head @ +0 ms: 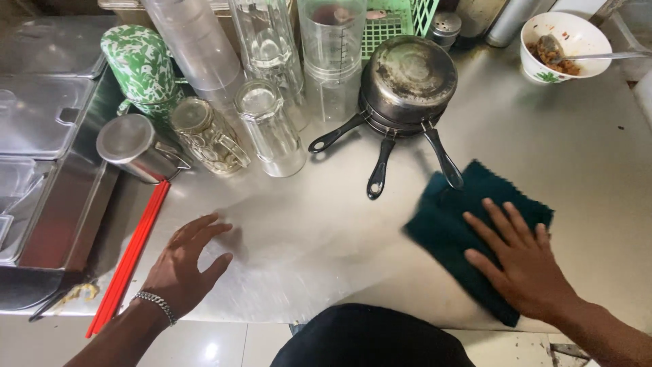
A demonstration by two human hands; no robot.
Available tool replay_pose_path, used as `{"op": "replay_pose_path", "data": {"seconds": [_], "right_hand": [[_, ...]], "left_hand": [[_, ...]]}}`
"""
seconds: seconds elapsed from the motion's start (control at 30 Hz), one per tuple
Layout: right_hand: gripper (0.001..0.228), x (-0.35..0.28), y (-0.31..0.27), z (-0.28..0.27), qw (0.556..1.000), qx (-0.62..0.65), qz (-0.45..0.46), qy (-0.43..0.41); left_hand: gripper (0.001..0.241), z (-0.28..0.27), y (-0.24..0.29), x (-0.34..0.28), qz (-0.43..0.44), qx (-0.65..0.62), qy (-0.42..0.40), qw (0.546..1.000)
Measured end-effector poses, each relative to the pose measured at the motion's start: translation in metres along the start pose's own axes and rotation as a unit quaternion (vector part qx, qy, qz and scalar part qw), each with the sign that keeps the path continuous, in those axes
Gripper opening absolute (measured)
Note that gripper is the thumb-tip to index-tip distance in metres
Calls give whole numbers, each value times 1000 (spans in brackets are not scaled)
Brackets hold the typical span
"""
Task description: Wipe the stainless steel counter surface using a cleaning cloth.
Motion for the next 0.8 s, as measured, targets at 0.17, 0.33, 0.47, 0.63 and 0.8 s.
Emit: {"op": "replay_pose_path", "data": {"seconds": [0.17, 0.33, 0.47, 0.63, 0.8], "right_hand": [[82, 11, 2, 8, 996, -3, 63, 60], [88, 6, -49, -1, 998, 5, 35, 55], [86, -4, -102, -19, 990, -22, -115, 82], [81, -16, -86, -16, 986, -24, -156, 53], [83, -28, 37, 23, 999, -30, 19, 40]], "left_hand": [[61, 3, -12, -9, 1, 10, -6, 1000], [61, 2, -4, -10, 15, -2, 1, 1000], [62, 11, 11, -6, 21, -14, -16, 1000], [59, 14, 34, 1, 62, -19, -2, 998], [57, 7, 39, 3, 63, -15, 29, 998]]}}
Point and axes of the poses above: each hand's wrist, its own x-axis towards the middle knuckle, its own z-axis out of the palm, y = z × x, the point moved 9 cm from there along x, towards the middle knuckle, and after that the axes turned 13 degrees about -z, right-handed, at the moved point
